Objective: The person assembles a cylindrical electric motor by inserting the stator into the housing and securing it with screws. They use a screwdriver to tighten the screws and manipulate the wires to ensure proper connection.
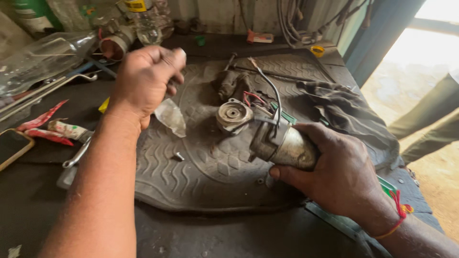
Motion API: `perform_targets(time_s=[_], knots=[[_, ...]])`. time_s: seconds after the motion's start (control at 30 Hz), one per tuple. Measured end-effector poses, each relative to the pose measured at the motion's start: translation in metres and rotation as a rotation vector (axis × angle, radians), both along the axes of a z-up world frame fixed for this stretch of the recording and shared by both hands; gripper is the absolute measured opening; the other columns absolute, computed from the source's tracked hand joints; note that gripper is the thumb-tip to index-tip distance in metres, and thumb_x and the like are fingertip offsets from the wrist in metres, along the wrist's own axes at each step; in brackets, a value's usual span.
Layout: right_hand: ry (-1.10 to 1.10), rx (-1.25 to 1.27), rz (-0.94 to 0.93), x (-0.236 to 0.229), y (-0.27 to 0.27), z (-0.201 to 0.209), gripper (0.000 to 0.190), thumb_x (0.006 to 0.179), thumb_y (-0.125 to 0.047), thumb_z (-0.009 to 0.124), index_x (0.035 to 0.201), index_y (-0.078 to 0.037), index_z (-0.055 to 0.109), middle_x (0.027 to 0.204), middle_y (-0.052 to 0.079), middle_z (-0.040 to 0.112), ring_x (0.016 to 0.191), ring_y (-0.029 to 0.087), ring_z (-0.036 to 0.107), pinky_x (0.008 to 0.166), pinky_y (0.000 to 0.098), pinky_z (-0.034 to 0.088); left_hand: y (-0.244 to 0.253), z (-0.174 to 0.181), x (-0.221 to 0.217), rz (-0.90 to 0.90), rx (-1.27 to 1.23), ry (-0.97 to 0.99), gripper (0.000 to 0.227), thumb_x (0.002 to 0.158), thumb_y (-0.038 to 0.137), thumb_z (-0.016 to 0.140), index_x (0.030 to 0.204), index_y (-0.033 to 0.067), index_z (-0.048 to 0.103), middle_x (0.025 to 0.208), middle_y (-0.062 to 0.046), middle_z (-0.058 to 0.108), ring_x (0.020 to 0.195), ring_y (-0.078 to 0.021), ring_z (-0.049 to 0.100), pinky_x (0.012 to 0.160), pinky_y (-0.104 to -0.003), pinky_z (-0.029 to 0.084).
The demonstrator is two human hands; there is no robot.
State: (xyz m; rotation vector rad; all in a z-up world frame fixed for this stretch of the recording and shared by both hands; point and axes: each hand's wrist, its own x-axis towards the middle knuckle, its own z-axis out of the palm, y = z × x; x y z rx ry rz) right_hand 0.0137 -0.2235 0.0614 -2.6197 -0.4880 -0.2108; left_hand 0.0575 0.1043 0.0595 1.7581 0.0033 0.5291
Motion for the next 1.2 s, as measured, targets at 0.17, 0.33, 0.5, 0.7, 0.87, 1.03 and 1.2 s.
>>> perform_targets(time_s=[0.17, 0.33, 0.5, 0.7, 0.87, 1.03, 1.2], knots=[[0.001, -0.051, 0.076, -0.006, 0.007, -0.003, 0.080, 0.056, -0.053, 0.092, 0.122, -0.014, 0.071, 0.099, 0.013, 0.077, 0.095, 0.032, 0.074, 0.086, 0.0429, 0.055, 0.000, 0.003, -0.005, 0.279, 0.665, 0.154, 0.030, 0.089, 0.040, 0.077, 0.092, 0.0107, 0.077, 0.082, -0.008, 0.076, 0.077, -0.0210, 0.071, 0.072, -0.039, 0.054], [0.024, 0.015, 0.035, 0.001, 0.006, 0.001, 0.080, 0.059, -0.051, 0.092, 0.124, -0.012, 0.070, 0.096, 0.013, 0.077, 0.088, 0.027, 0.076, 0.079, 0.0403, 0.058, -0.015, 0.003, -0.005, 0.120, 0.673, 0.311, 0.031, 0.082, 0.039, 0.080, 0.097, 0.0124, 0.079, 0.090, -0.008, 0.078, 0.083, -0.0216, 0.074, 0.079, -0.039, 0.057], [0.078, 0.295, -0.011, 0.019, -0.006, 0.007, 0.072, 0.066, -0.045, 0.085, 0.122, -0.004, 0.068, 0.095, 0.010, 0.079, 0.079, 0.019, 0.077, 0.073, 0.0335, 0.061, -0.032, 0.000, -0.006, -0.087, 0.711, 0.393, 0.029, 0.079, 0.035, 0.082, 0.096, 0.0123, 0.080, 0.090, -0.007, 0.080, 0.083, -0.0192, 0.075, 0.079, -0.039, 0.059], [0.099, 0.445, -0.080, 0.026, -0.013, 0.007, 0.059, 0.078, -0.036, 0.078, 0.126, -0.002, 0.069, 0.096, 0.010, 0.079, 0.081, 0.017, 0.071, 0.072, 0.0315, 0.055, -0.078, 0.004, -0.016, -0.496, 0.547, 0.580, 0.025, 0.080, 0.027, 0.081, 0.101, 0.0120, 0.081, 0.094, -0.007, 0.083, 0.082, -0.0220, 0.076, 0.076, -0.040, 0.064], [0.100, 0.514, -0.004, 0.028, -0.019, 0.001, 0.056, 0.080, -0.035, 0.077, 0.124, 0.000, 0.070, 0.097, 0.010, 0.079, 0.084, 0.015, 0.069, 0.074, 0.0299, 0.054, -0.109, 0.009, -0.030, -0.669, 0.744, 0.425, 0.028, 0.068, 0.024, 0.084, 0.094, 0.0155, 0.081, 0.091, 0.000, 0.083, 0.084, -0.0122, 0.077, 0.080, -0.030, 0.060], [0.135, 0.575, 0.032, 0.031, -0.020, -0.006, 0.063, 0.077, -0.035, 0.081, 0.127, 0.001, 0.066, 0.100, 0.011, 0.077, 0.085, 0.015, 0.069, 0.072, 0.0303, 0.055, -0.122, 0.012, -0.035, -0.670, 0.902, 0.512, 0.028, 0.068, 0.028, 0.087, 0.092, 0.0152, 0.079, 0.088, -0.003, 0.080, 0.084, -0.0171, 0.075, 0.079, -0.034, 0.059], [0.093, 0.527, 0.076, 0.033, -0.023, -0.010, 0.073, 0.072, -0.039, 0.085, 0.129, 0.001, 0.064, 0.106, 0.013, 0.077, 0.094, 0.019, 0.073, 0.082, 0.0312, 0.057, -0.125, 0.014, -0.039, -0.673, 0.999, 0.429, 0.024, 0.067, 0.028, 0.084, 0.088, 0.0169, 0.080, 0.086, -0.002, 0.078, 0.085, -0.0198, 0.074, 0.078, -0.036, 0.058]])
